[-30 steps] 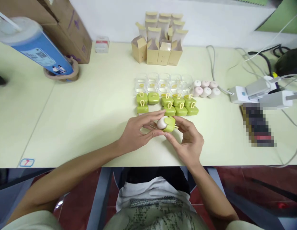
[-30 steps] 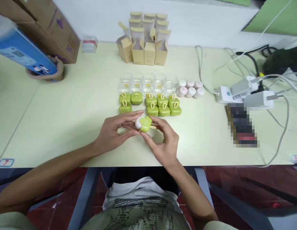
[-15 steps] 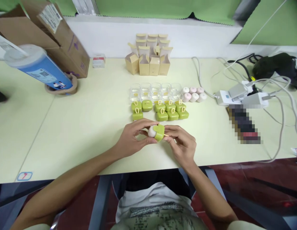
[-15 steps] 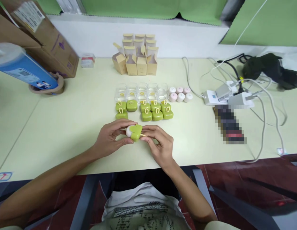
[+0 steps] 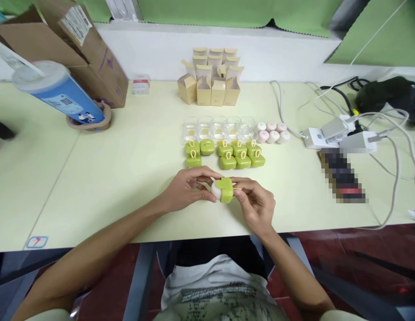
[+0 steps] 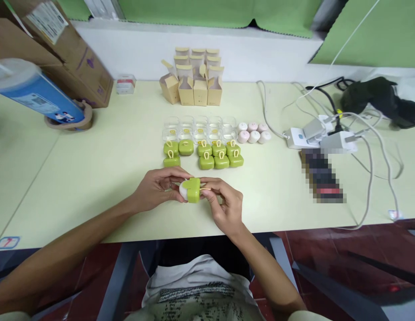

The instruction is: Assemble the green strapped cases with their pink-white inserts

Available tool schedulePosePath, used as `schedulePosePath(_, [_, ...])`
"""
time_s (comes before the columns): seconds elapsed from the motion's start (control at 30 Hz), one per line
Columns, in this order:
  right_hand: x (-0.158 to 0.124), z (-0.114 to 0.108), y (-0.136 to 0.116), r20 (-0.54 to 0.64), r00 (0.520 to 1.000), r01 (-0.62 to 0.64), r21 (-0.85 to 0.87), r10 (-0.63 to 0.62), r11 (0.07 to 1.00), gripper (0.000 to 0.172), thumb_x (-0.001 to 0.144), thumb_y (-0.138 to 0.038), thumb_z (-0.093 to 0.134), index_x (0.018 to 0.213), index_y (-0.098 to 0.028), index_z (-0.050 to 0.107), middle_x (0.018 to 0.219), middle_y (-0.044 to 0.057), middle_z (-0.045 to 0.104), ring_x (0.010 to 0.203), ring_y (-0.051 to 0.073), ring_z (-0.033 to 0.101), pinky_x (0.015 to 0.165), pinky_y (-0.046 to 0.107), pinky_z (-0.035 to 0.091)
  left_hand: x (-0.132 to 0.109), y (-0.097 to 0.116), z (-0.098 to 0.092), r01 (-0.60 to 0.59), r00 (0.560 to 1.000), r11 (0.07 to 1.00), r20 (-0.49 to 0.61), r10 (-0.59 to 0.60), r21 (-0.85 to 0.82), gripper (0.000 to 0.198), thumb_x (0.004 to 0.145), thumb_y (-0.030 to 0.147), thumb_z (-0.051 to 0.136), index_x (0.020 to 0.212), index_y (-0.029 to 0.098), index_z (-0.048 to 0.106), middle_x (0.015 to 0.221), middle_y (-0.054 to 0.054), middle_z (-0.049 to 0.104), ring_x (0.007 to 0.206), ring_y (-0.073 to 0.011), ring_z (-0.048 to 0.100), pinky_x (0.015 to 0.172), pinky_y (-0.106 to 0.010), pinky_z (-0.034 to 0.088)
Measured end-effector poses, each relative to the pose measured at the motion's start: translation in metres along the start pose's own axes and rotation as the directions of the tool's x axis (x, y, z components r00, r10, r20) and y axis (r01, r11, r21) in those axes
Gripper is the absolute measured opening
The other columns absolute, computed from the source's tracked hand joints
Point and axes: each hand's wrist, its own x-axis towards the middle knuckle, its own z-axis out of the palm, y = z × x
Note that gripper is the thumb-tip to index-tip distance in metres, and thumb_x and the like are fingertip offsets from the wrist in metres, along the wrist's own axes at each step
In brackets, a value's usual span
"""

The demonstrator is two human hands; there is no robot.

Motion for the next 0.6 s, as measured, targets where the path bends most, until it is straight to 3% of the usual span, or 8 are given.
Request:
schedulePosePath(0.13, [0.0018,0.0010,-0.0021,-0.046,0.993,-0.103,0.094,0.108,0.990,0.005,0.104,-0.030,0.078,0.101,-0.026,0.081,0.105,0.004,0.088,0.078,0.018,0.083,0.067,0.026,0.067,-0.0002,0.0003,0.0021,0.054,0.997,0.994,0.055,-0.049,-0.090,0.039,0.089,0.038,0.094,0.122,0.021,0.083,0.109,-0.008,0.079,0.085,-0.0184,0.081,0.070,-0.029,0.072])
schedulePosePath(0.27, [0.0035,0.0016,-0.0017,-0.001,0.982,-0.186,0.110,0.187,0.976,0.012,0.101,-0.036,0.081,0.099,-0.024,0.081,0.105,0.006,0.088,0.081,0.019,0.083,0.071,0.029,0.068,-0.0021,-0.0012,0.0081,-0.020,1.000,1.000,0.009,0.020,-0.008,0.054,0.076,0.031,0.104,0.124,0.022,0.081,0.108,-0.005,0.078,0.087,-0.0165,0.080,0.071,-0.023,0.070])
schedulePosePath(0.33, [0.0051,0.0011,-0.0004,0.026,0.977,-0.211,0.113,0.210,0.971,0.019,0.101,-0.041,0.082,0.096,-0.024,0.079,0.100,0.007,0.088,0.081,0.020,0.082,0.072,0.029,0.068,-0.0023,-0.0025,0.0079,-0.046,0.999,0.999,-0.017,0.046,-0.004,0.048,0.073,0.030,0.106,0.114,0.020,0.083,0.099,-0.003,0.075,0.081,-0.0157,0.080,0.066,-0.022,0.069])
schedulePosePath(0.43, [0.0077,0.0005,0.0011,0.026,0.978,-0.210,0.143,0.208,0.967,0.029,0.098,-0.051,0.084,0.092,-0.023,0.076,0.090,0.005,0.086,0.071,0.018,0.078,0.066,0.028,0.065,-0.0022,-0.0033,0.0040,-0.034,0.999,0.999,0.023,0.035,-0.040,0.029,0.088,0.036,0.095,0.107,0.018,0.084,0.091,-0.002,0.073,0.070,-0.0162,0.079,0.062,-0.029,0.071])
schedulePosePath(0.5, [0.0090,0.0006,0.0011,0.028,0.977,-0.213,0.139,0.211,0.967,0.033,0.097,-0.054,0.084,0.092,-0.024,0.074,0.087,0.005,0.084,0.067,0.018,0.076,0.061,0.027,0.062,-0.0024,-0.0028,0.0014,-0.065,0.997,0.998,0.046,0.064,0.011,0.027,0.095,0.041,0.088,0.110,0.019,0.083,0.091,-0.003,0.074,0.071,-0.0164,0.079,0.063,-0.030,0.071])
schedulePosePath(0.6, [0.0105,0.0006,0.0007,0.069,0.970,-0.239,0.102,0.232,0.966,0.035,0.098,-0.058,0.081,0.095,-0.023,0.073,0.086,0.005,0.083,0.068,0.018,0.075,0.063,0.028,0.062,-0.0024,-0.0018,-0.0003,-0.196,0.981,0.960,0.037,0.192,0.201,0.047,0.082,0.047,0.099,0.118,0.021,0.082,0.095,-0.004,0.076,0.082,-0.0167,0.078,0.067,-0.025,0.069])
